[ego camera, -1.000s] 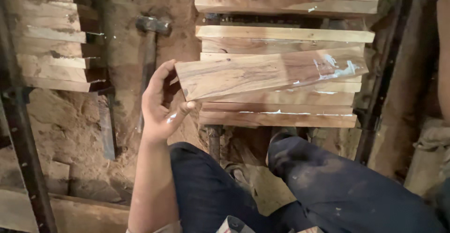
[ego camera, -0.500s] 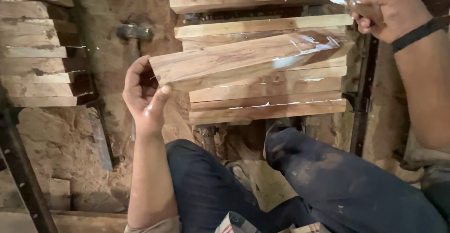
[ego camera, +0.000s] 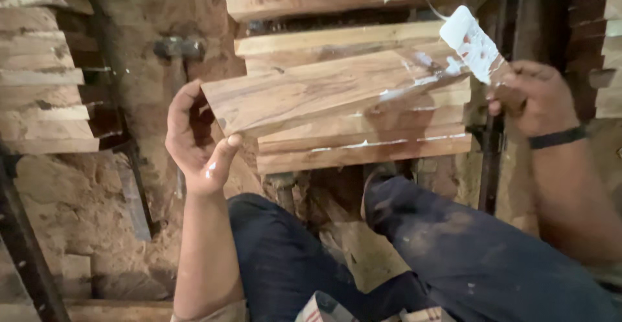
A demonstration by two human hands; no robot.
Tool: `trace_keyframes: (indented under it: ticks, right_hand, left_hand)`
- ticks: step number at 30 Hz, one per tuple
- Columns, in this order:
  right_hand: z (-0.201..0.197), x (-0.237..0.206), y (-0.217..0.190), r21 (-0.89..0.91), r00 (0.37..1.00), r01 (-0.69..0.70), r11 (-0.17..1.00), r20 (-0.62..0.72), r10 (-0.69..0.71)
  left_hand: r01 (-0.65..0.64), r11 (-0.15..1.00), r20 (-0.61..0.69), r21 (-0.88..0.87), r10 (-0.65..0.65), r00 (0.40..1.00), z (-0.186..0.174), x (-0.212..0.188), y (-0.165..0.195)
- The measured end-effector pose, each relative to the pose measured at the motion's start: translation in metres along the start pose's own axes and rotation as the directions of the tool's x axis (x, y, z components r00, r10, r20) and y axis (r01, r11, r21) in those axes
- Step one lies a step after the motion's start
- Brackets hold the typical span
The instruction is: The person paints wooden planks with white paint using a brush. They dip the brush into a container, apply paint to each plank, and place the painted plank on a stack.
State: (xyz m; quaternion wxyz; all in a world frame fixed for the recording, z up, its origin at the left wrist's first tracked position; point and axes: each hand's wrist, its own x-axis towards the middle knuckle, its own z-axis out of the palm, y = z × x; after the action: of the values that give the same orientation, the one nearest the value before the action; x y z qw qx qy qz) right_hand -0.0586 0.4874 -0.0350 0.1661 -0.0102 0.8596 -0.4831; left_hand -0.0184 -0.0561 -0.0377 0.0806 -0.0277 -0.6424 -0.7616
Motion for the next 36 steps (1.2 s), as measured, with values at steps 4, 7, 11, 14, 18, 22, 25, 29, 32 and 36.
trace_keyframes:
  ticks: [4, 7, 11, 14, 18, 22, 25, 29, 32, 36]
  right_hand:
    - [0.042, -0.03, -0.003, 0.23, 0.968, -0.124, 0.965, -0.187, 0.169]
    - [0.06, -0.048, -0.017, -0.398, 0.949, 0.154, 0.904, -0.196, -0.248]
    - [0.072, -0.066, -0.027, -0.729, 0.9, 0.192, 0.657, -0.136, -0.414]
    - [0.078, -0.071, -0.017, -0.527, 0.935, -0.076, 0.846, -0.333, -0.123]
    - [0.092, -0.066, -0.002, -0.208, 0.921, 0.005, 0.978, -0.379, -0.085]
    - [0.106, -0.058, -0.011, 0.128, 0.957, 0.152, 0.98, -0.266, -0.114]
    - [0.115, -0.056, -0.03, 0.216, 0.966, 0.236, 0.947, -0.153, -0.206]
    - [0.113, -0.058, -0.042, 0.214, 0.927, 0.364, 0.906, 0.006, -0.374]
    - [0.105, -0.059, -0.029, -0.048, 0.932, 0.298, 0.953, -0.203, -0.302]
    - [0.091, -0.058, -0.002, -0.475, 0.902, 0.077, 0.877, -0.342, -0.264]
  left_hand:
    - [-0.047, 0.997, 0.023, 0.063, 0.046, 0.999, 0.01, -0.002, 0.01]
    - [-0.108, 0.978, 0.036, 0.18, 0.103, 0.994, 0.019, -0.003, 0.022]
    - [-0.214, 0.94, 0.086, 0.268, 0.198, 0.976, 0.022, 0.001, 0.036]
    - [-0.334, 0.822, 0.152, 0.462, 0.297, 0.943, 0.023, 0.004, 0.041]
    - [-0.356, 0.823, 0.166, 0.442, 0.315, 0.934, 0.028, 0.004, 0.043]
    - [-0.397, 0.775, 0.19, 0.491, 0.349, 0.918, 0.034, 0.001, 0.048]
    - [-0.382, 0.787, 0.182, 0.484, 0.337, 0.924, 0.037, 0.0, 0.05]
    - [-0.393, 0.778, 0.189, 0.49, 0.346, 0.919, 0.035, 0.004, 0.047]
    - [-0.364, 0.786, 0.185, 0.5, 0.313, 0.931, 0.033, 0.002, 0.046]
    - [-0.363, 0.795, 0.191, 0.487, 0.308, 0.932, 0.027, -0.001, 0.048]
